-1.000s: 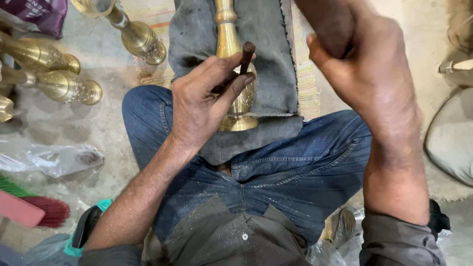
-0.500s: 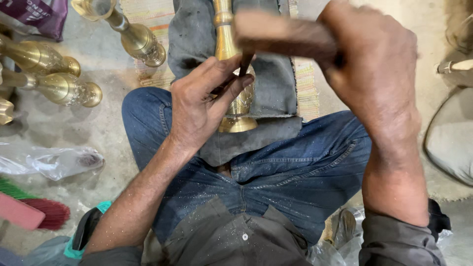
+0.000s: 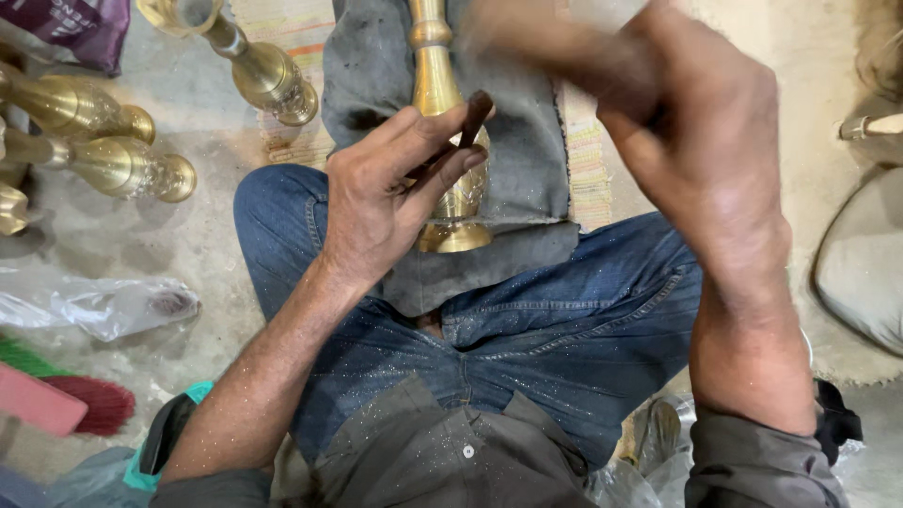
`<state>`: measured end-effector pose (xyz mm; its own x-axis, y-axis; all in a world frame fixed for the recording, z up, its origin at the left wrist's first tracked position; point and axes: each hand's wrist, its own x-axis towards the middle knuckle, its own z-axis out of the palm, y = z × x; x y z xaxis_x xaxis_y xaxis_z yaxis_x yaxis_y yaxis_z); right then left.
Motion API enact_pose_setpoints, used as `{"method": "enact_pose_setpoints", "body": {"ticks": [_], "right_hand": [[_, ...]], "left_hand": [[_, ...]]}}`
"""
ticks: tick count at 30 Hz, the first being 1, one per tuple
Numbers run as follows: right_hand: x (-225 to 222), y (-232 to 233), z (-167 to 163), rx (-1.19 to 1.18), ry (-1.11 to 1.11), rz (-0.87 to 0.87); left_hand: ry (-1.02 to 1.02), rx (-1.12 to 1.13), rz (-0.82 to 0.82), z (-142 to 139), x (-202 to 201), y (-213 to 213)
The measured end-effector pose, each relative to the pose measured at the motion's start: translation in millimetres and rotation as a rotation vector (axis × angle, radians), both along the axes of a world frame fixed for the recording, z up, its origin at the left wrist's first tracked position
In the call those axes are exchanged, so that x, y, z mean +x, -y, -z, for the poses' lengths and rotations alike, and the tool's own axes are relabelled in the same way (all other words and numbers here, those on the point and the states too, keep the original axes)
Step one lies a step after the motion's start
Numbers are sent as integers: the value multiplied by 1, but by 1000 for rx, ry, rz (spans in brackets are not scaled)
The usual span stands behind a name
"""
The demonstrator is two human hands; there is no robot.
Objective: The person sits cross-legged on the floor with a brass vase held against their lap by a strap. They hold a chisel against the vase's decorated surface and strike it with a wooden mallet, working the chisel around the vase to carve the pattern.
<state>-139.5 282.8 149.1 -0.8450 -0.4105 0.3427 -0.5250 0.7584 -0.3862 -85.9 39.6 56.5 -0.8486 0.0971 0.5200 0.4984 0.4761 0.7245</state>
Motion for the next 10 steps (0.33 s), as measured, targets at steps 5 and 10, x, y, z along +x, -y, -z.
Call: {"method": "enact_pose_setpoints", "body": {"ticks": [5, 10], "right_hand": [[0, -3, -2, 259, -246, -115], [-5, -23, 6, 96, -261, -130]], "left_hand": [[20, 47, 24, -2, 2, 2], [127, 234, -84, -2, 4, -17]]}}
